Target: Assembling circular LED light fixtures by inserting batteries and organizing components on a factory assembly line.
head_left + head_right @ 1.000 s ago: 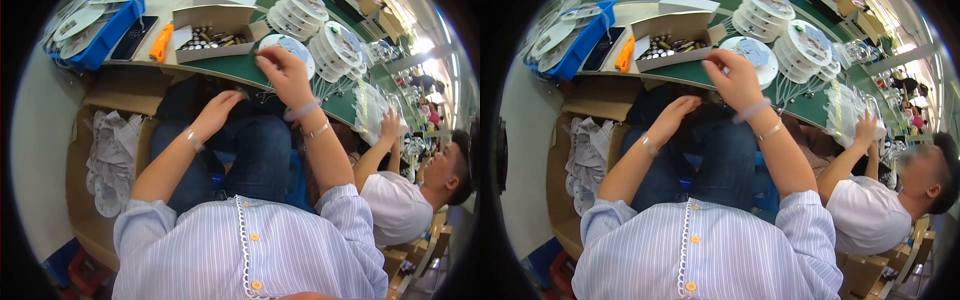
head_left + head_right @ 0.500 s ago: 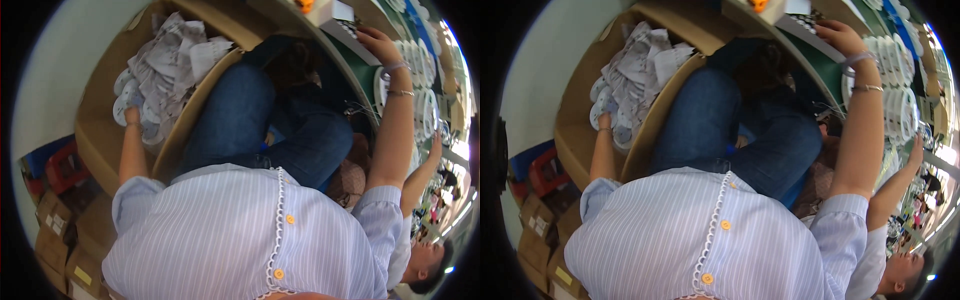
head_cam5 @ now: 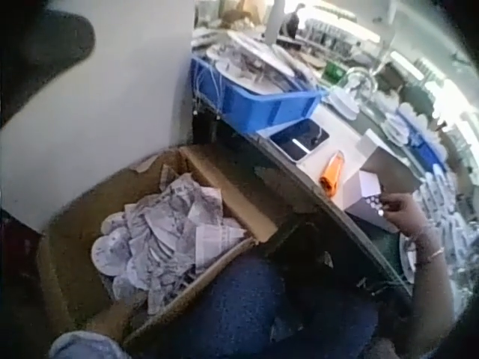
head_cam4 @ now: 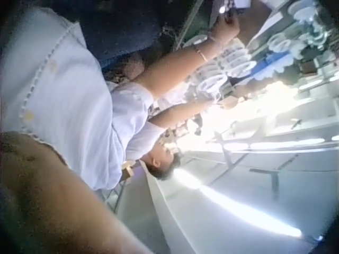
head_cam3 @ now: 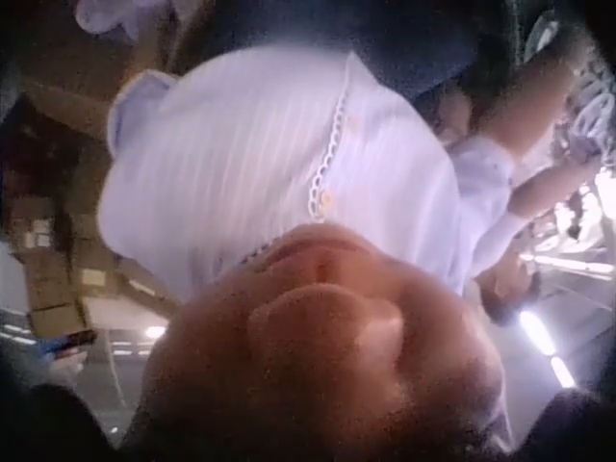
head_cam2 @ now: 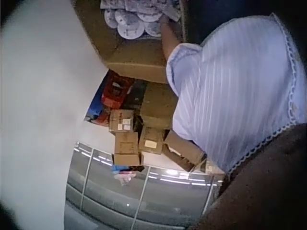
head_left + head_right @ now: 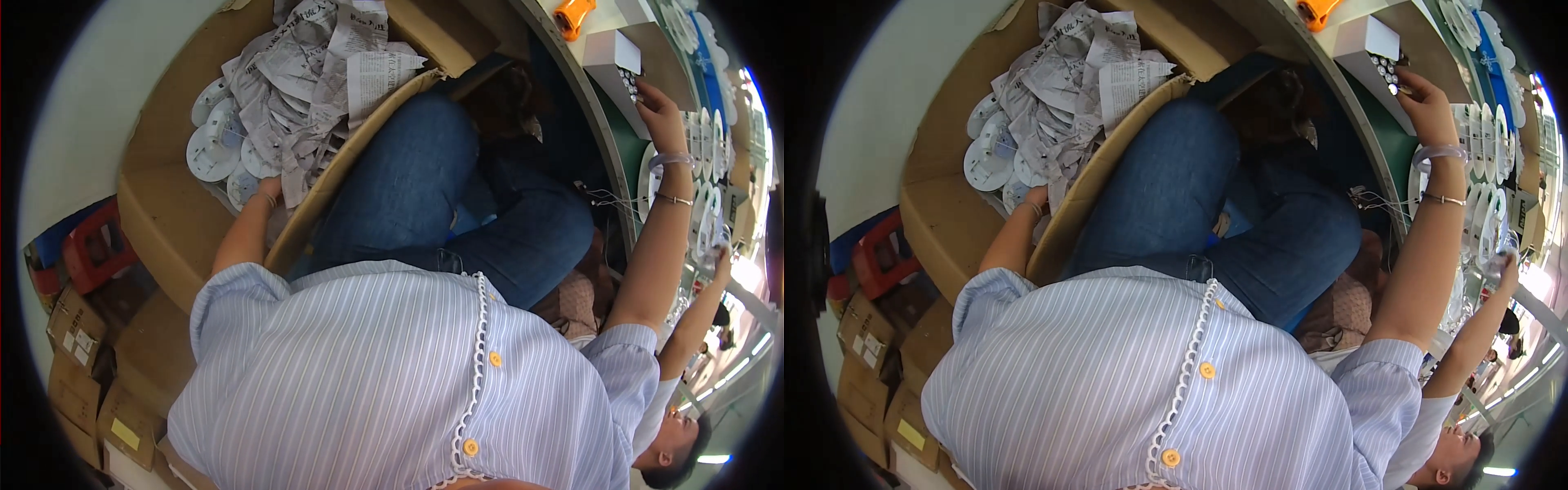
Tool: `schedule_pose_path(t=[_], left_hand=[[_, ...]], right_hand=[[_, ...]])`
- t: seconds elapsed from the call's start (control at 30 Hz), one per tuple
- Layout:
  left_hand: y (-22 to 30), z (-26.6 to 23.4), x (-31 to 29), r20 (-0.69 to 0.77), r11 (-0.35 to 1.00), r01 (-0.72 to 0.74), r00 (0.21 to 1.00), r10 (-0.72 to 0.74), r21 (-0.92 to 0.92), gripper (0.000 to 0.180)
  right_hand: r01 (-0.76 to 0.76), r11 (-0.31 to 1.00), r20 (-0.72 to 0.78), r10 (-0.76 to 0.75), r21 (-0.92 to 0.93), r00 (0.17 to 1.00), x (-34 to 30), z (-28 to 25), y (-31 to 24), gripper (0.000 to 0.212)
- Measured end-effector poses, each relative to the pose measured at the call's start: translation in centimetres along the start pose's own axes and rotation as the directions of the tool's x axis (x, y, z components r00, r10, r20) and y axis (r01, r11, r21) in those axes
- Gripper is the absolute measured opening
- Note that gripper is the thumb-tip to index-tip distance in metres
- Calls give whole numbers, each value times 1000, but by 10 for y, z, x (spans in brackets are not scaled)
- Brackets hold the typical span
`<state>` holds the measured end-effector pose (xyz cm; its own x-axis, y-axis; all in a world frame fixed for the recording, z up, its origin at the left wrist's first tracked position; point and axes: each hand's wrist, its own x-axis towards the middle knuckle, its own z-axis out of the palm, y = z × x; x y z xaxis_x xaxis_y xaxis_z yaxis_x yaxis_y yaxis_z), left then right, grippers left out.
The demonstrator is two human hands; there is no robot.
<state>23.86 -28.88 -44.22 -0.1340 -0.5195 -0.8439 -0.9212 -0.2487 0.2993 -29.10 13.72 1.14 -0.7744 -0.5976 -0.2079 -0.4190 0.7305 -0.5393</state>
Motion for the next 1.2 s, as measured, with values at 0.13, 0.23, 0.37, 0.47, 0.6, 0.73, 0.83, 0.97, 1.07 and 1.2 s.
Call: schedule_pose_path(t=[0.13, 0.23, 0.37, 0.47, 0.6, 0.73, 0.83, 0.97, 1.07, 1.2], left_hand=[[57, 45, -32, 323, 975, 65, 946, 7, -211, 29], [83, 29, -90, 516, 790, 295, 856, 32, -538, 24], [43, 21, -63, 360, 832, 226, 932, -33, -507, 23], [56, 17, -76, 278, 866, 198, 958, -71, -460, 20], [102, 1, -147, 173, 892, 265, 961, -214, -368, 23], [62, -20, -110, 427, 795, 318, 901, -83, -516, 31], [58, -29, -103, 389, 882, 255, 917, -90, -397, 32], [109, -58, -159, 175, 990, 73, 983, -51, -122, 34], [88, -98, -115, 103, 948, -295, 953, 284, 117, 33], [161, -152, -212, -233, 757, -629, 721, 653, 177, 31]], right_hand=[[-89, 996, -82, 87, -26, 993, -24, -13, -14, 36], [-43, 993, -47, 38, -113, 998, -20, -12, -11, 33], [103, 995, -174, -104, -16, 979, -16, 8, -30, 22], [-33, 990, -230, 63, 134, 971, -15, 6, -17, 27], [17, 999, -116, -13, 28, 993, -23, 4, -20, 27], [-72, 996, -16, 72, 48, 997, -15, 1, -23, 37], [-111, 993, 11, 111, -33, 994, -6, 0, -23, 37], [-84, 962, -78, 66, -259, 995, -3, -7, -14, 37], [-69, 930, -95, 36, -361, 995, 10, 2, -19, 35], [-162, 886, -128, 117, -435, 985, 9, -1, -20, 32]])
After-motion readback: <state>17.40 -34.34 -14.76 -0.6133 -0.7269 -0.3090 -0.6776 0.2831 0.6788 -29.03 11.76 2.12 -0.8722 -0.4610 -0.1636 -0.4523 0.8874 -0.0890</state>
